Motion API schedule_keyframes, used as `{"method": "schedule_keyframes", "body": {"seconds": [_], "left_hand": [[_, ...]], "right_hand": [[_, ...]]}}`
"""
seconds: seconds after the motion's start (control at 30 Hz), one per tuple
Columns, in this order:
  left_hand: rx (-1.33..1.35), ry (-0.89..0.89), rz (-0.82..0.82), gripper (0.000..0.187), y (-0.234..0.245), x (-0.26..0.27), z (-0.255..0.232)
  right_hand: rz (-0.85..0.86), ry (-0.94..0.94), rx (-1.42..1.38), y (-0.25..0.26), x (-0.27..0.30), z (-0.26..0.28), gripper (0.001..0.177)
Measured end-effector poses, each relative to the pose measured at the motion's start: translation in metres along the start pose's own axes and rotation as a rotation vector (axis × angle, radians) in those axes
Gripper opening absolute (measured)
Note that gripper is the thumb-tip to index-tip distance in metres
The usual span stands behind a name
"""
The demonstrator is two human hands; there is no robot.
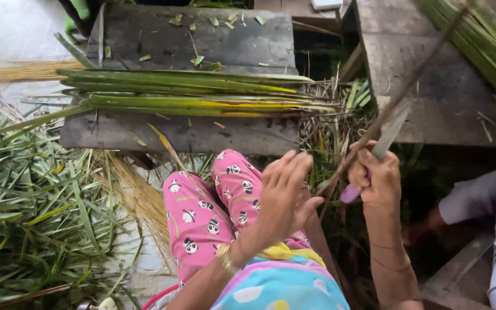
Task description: Stripping the foliage from palm leaf midribs using a small knife
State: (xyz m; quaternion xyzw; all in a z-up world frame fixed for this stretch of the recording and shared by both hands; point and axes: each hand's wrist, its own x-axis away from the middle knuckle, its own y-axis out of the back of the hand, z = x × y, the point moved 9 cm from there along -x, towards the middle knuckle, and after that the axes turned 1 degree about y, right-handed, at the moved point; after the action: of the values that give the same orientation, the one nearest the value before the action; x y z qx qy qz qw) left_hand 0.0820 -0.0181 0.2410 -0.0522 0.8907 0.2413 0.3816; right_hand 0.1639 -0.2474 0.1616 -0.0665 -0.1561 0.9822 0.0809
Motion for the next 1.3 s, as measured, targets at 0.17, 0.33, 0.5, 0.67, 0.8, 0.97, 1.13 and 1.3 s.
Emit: {"method": "schedule_keyframes", "body": {"seconds": [0.17, 0.33, 0.5, 0.67, 0.8, 0.97, 1.13, 1.3], "left_hand": [[0.461, 0.301, 0.309, 0.062, -0.094, 0.044, 0.077], [0.985, 0.664, 0.433, 0.021, -0.110, 0.070, 0.098], [1.105, 1.219, 0.494, 0.040, -0.171, 0.145, 0.166], [0.963, 1.085, 0.266, 0.018, -0.123, 0.130, 0.166], [0.795, 1.061, 0.212, 0.021, -0.124, 0.134, 0.185], [0.520, 0.948, 0.222, 0.018, -0.106, 0.125, 0.174], [0.487, 0.984, 0.218, 0.022, -0.099, 0.121, 0.166], [0.426, 0.882, 0.092, 0.014, -0.083, 0.111, 0.160]], "right_hand": [[0.055, -0.145, -0.192, -0.003, -0.007, -0.010, 0.021], [0.022, -0.167, -0.178, -0.002, -0.010, -0.028, 0.014], [-0.031, -0.164, 0.213, 0.019, 0.006, -0.065, 0.025], [0.060, -0.163, 0.563, 0.020, 0.046, -0.067, 0.027], [0.227, 0.095, 1.100, -0.011, 0.078, -0.035, 0.032], [0.327, 0.225, 1.271, -0.020, 0.093, -0.048, 0.028], [0.335, 0.250, 1.407, -0.024, 0.100, -0.048, 0.029], [0.347, 0.319, 1.489, -0.026, 0.104, -0.046, 0.031]]}}
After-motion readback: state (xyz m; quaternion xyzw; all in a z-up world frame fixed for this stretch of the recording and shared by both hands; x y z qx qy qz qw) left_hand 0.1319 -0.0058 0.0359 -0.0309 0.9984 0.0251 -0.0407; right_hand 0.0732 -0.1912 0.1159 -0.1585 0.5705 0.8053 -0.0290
